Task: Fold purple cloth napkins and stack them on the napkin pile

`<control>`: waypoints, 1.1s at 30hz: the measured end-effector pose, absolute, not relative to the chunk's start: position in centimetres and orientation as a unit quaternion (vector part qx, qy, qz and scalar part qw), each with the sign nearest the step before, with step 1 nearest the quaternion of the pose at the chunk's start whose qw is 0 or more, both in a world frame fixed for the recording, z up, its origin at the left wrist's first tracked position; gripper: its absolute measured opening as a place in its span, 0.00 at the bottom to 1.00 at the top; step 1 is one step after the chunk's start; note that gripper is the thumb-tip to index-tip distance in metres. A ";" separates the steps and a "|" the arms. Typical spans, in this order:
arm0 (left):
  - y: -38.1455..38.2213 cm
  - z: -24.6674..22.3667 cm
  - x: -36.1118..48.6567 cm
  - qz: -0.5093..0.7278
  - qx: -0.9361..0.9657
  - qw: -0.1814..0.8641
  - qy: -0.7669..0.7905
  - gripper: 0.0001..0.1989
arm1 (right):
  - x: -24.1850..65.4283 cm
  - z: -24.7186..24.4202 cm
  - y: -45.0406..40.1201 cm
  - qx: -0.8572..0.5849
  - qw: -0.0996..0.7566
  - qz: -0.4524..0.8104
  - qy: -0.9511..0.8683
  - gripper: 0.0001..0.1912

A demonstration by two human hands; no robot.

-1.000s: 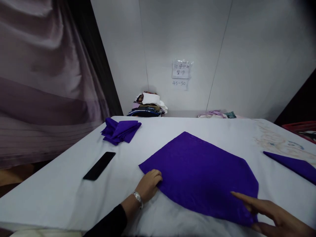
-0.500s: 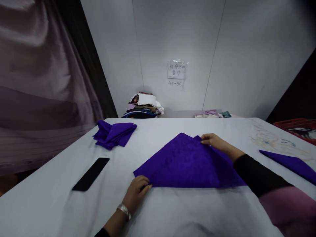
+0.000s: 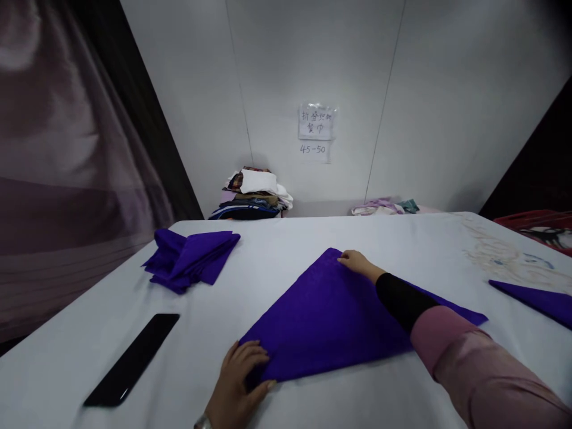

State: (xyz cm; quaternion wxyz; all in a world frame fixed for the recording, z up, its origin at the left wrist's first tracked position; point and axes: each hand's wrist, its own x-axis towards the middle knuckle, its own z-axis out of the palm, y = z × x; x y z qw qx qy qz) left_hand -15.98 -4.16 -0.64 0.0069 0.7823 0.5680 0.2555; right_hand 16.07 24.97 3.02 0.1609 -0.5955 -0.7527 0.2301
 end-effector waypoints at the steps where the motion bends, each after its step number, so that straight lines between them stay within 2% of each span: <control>1: -4.1 -0.6 -16.0 0.249 0.790 0.005 0.560 0.15 | 16.2 2.8 24.9 -0.591 0.147 0.224 -0.761 0.07; 6: -3.9 -0.8 -15.9 0.239 0.808 -0.011 0.538 0.08 | 16.2 2.1 24.1 -0.568 0.099 0.206 -0.791 0.04; 12: -3.9 -1.1 -16.3 0.260 0.800 -0.017 0.541 0.08 | 15.8 2.1 23.5 -0.553 0.100 0.209 -0.800 0.03; 19: -2.2 -1.5 -17.6 0.311 0.756 -0.031 0.575 0.16 | 16.2 4.3 26.3 -0.595 0.144 0.176 -0.771 0.06; 27: -0.4 -0.6 -17.4 0.340 0.639 0.096 0.683 0.16 | 14.8 2.8 28.6 -0.656 0.094 0.168 -0.730 0.15; 33: -0.6 -0.5 -17.4 0.365 0.596 0.127 0.704 0.22 | 15.0 2.0 28.6 -0.669 0.107 0.142 -0.721 0.09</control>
